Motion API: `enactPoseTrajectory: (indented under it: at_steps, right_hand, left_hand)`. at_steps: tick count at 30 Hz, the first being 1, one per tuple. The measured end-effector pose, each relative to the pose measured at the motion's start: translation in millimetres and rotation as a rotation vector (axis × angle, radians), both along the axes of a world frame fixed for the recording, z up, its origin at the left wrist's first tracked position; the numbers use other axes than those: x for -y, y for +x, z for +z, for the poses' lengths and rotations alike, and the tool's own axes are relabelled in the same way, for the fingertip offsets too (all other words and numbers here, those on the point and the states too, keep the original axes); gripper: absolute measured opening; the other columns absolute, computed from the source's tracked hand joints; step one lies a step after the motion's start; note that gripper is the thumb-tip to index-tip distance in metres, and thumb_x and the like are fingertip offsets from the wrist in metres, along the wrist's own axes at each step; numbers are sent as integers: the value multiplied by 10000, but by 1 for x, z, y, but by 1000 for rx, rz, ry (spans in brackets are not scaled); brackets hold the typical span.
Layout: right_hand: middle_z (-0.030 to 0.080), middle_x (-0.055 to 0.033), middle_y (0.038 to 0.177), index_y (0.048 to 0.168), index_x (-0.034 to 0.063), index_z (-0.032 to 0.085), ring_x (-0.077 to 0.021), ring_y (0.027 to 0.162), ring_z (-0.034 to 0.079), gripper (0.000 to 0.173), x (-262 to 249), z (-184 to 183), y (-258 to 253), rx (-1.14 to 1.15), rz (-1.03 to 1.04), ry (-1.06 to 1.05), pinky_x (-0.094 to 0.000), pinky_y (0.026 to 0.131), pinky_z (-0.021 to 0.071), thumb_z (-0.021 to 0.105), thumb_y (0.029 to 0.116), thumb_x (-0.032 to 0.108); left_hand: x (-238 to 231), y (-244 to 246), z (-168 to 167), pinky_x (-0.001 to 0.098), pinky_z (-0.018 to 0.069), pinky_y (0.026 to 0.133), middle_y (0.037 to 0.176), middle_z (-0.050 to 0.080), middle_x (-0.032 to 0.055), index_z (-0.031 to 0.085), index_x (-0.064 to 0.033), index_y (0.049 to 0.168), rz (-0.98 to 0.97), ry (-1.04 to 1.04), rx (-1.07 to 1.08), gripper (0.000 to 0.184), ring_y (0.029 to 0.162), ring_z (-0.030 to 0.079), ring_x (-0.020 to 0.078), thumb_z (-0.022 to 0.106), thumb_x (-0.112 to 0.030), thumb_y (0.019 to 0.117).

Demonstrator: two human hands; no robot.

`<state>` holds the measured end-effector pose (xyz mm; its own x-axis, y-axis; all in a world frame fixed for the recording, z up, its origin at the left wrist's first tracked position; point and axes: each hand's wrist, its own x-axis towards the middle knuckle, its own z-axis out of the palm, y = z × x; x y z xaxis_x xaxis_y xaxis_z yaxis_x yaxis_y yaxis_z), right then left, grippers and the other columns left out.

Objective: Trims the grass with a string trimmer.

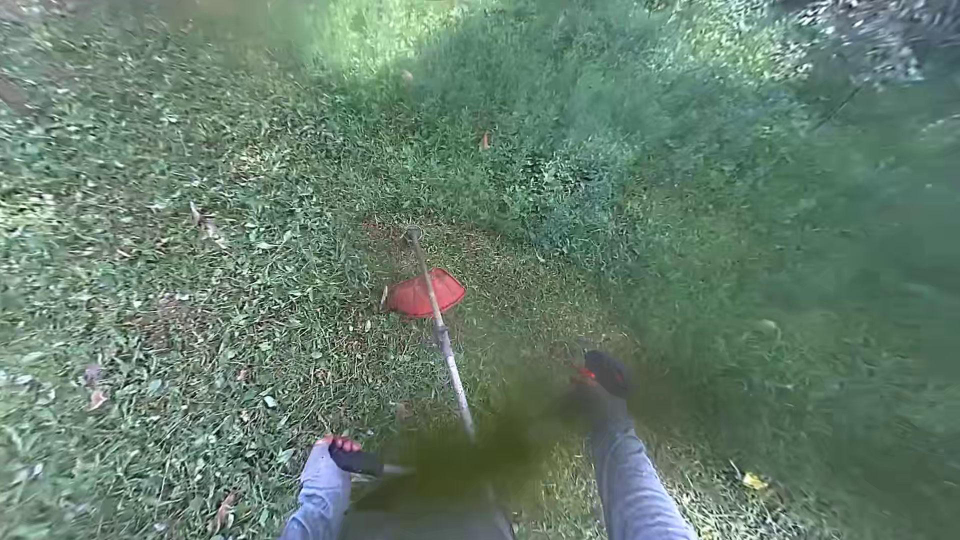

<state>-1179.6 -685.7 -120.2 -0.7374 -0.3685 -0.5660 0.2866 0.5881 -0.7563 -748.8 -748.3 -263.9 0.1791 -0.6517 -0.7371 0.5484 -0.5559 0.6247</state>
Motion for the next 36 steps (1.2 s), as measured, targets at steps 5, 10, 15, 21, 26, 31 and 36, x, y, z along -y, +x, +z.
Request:
enactPoseTrajectory:
  at_steps: [5,10,15,21,26,31,36]
  right_hand:
    - [472,-53,829,1287,-65,438,-69,606,483,269,-57,-6,-49,-63,-207,-19,-222,603,482,426,1019,-50]
    - [541,-131,905,1321,-87,451,-130,675,519,307,-123,-22,-118,-54,-380,79,-289,664,510,445,1022,-19]
    - [510,-225,1230,1478,-74,304,-178,930,531,417,-184,-14,-172,-5,-374,173,-293,864,465,315,1077,40]
    - [535,-122,927,1299,-87,454,-91,701,522,274,-199,3,-213,-142,-536,136,-223,676,489,418,1035,-21]
    - [451,-33,836,1276,-40,455,-57,605,449,250,-213,-74,-268,-46,-508,-49,-230,578,456,429,1034,20]
    - [556,-202,1030,1312,-100,461,-174,810,556,298,-158,-74,-269,-73,-239,101,-298,751,509,438,1036,11]
    - [539,-182,896,1260,-193,441,-90,679,514,301,-96,-112,-265,-219,36,-81,-211,633,482,456,1016,-18]
  left_hand:
    - [32,-81,-7,398,586,625,620,540,19,496,-102,865,-224,5,8,424,562,602,189,224,-282,1136]
    - [50,-183,-4,365,556,573,620,498,14,483,-102,895,-367,106,-11,364,535,561,172,280,-283,1137]
    - [50,-290,-5,361,557,582,637,522,28,498,-89,881,-545,98,-11,335,547,569,176,337,-252,1126]
    - [45,-364,5,357,558,562,625,523,34,506,-81,875,-596,124,4,370,529,575,183,352,-299,1131]
    - [37,-353,3,354,545,545,611,512,26,492,-93,865,-514,64,12,380,512,555,172,327,-305,1134]
    - [31,-306,6,362,553,555,616,508,23,493,-92,891,-350,62,38,376,517,558,174,309,-307,1140]
    - [28,-247,5,359,553,534,570,509,16,472,-112,813,-166,92,21,397,485,558,173,317,-295,1130]
